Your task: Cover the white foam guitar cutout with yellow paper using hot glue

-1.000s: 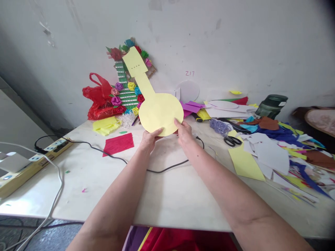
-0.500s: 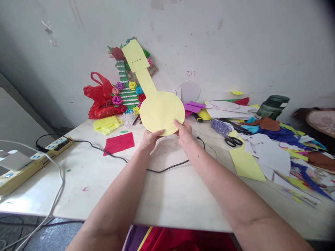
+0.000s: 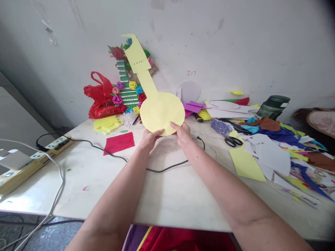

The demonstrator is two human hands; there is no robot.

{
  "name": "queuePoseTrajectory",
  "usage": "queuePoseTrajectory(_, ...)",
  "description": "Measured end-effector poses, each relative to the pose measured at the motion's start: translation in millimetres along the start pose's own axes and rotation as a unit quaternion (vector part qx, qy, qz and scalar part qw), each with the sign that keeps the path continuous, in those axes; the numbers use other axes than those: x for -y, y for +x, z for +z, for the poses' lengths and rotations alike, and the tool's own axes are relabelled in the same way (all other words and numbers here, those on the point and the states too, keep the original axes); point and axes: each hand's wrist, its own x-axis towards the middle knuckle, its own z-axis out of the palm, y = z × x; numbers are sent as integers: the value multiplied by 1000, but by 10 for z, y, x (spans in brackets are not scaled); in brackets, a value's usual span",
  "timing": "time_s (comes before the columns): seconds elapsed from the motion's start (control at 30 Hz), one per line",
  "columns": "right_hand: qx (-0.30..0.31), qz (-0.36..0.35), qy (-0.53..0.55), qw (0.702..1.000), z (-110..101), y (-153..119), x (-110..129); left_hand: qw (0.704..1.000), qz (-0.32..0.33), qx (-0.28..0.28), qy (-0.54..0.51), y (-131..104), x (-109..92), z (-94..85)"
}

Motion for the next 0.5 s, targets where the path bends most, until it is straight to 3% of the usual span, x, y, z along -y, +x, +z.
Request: queuePoseTrajectory(0.5, -8, 28, -2, 1000, -3, -25, 59, 1000, -2, -16, -7, 9, -22, -22)
